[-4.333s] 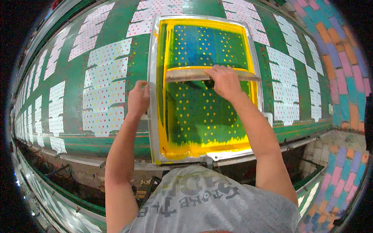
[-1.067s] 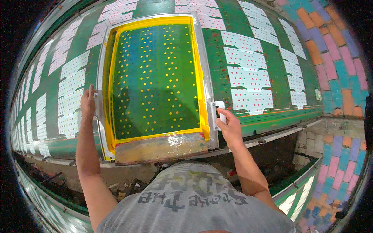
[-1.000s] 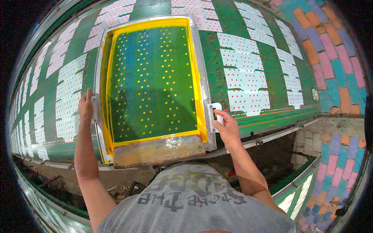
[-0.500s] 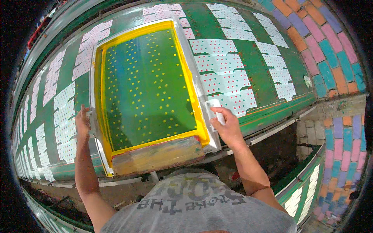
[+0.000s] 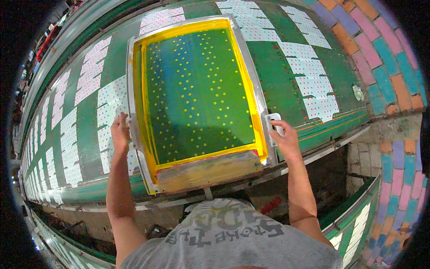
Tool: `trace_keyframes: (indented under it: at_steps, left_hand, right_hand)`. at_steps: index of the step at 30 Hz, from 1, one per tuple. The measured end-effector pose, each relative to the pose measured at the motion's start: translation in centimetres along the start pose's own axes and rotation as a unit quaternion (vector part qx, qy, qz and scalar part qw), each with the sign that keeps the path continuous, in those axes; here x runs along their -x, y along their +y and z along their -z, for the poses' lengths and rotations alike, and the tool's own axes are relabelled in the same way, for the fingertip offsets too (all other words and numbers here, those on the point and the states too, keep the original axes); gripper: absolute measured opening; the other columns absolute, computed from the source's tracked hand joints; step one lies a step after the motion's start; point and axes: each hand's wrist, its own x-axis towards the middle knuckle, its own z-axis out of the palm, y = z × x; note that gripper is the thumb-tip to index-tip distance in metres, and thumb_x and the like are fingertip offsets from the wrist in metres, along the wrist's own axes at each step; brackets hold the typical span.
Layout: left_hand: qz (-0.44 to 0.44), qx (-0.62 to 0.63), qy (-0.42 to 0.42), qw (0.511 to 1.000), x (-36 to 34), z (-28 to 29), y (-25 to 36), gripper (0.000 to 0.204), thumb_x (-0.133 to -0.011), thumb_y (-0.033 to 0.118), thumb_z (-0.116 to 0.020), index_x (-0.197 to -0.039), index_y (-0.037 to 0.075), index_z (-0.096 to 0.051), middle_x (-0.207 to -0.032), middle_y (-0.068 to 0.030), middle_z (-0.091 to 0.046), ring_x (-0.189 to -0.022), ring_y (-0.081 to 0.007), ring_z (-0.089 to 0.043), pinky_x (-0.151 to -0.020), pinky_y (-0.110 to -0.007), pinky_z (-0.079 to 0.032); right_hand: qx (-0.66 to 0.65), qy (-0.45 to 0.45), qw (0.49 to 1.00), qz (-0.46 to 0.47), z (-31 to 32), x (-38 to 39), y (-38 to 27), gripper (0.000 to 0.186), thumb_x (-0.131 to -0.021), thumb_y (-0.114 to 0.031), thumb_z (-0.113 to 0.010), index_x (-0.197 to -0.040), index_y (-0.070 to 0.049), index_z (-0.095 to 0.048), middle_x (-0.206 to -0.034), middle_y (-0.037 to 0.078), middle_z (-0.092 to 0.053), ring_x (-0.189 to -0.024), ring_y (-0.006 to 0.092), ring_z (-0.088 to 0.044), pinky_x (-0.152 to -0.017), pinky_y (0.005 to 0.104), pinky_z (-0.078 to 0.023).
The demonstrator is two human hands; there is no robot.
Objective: The person performs screen printing by placing a yellow-framed screen over sheets on a green table, spreading yellow ink with a squeegee, and lifting the screen to reveal printed dots. The person repeats this process multiple times, handling the screen and squeegee throughout.
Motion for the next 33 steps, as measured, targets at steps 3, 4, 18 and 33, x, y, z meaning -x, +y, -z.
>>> trace_keyframes:
  at_steps: [3,4,18,33]
  left_hand:
    - [0.001,-0.018,0.035,0.999,2.3,-4.2,0.9,0.052,-0.113,0.054,-0.059,-0.12,0.006,-0.076,-0.066,0.0069,-0.045,-0.053,-0.006,-0.04,-0.046,-0.029,-0.033]
    - [0.015,0.013,0.023,1.0,3.0,-5.0,1.2,0.051,-0.113,0.054,-0.059,-0.116,0.006,-0.077,-0.066,0.0069,-0.047,-0.054,-0.0067,-0.042,-0.047,-0.03,-0.034]
    - [-0.024,-0.044,0.042,0.998,6.1,-11.1,2.6,0.051,-0.112,0.053,-0.063,-0.109,0.005,-0.078,-0.075,0.0047,-0.055,-0.065,-0.0089,-0.047,-0.056,-0.031,-0.036]
    - [-0.023,-0.126,0.046,0.991,4.5,-12.8,0.4,0.058,-0.104,0.052,-0.072,-0.114,-0.005,-0.078,-0.104,-0.0192,-0.08,-0.099,-0.0269,-0.075,-0.092,-0.04,-0.056]
  right_hand:
    - [-0.027,0.014,0.999,-0.021,2.9,-1.0,2.6,0.036,-0.091,-0.013,-0.08,-0.126,-0.003,-0.077,-0.124,0.014,-0.079,-0.122,0.0257,-0.072,-0.11,0.0384,-0.051]
    - [-0.044,0.005,0.998,-0.036,3.9,-1.4,3.5,0.036,-0.092,-0.013,-0.079,-0.126,-0.002,-0.077,-0.126,0.014,-0.079,-0.122,0.0247,-0.072,-0.111,0.0382,-0.05]
    - [-0.076,-0.013,0.996,-0.033,9.6,-3.4,9.1,0.034,-0.093,-0.008,-0.079,-0.126,-0.002,-0.076,-0.128,0.014,-0.076,-0.123,0.0272,-0.07,-0.111,0.0393,-0.05]
    - [0.232,-0.183,0.862,0.411,2.1,8.8,4.1,0.048,-0.088,-0.022,-0.083,-0.134,-0.014,-0.074,-0.148,0.013,-0.063,-0.138,0.0384,-0.06,-0.112,0.0538,-0.052]
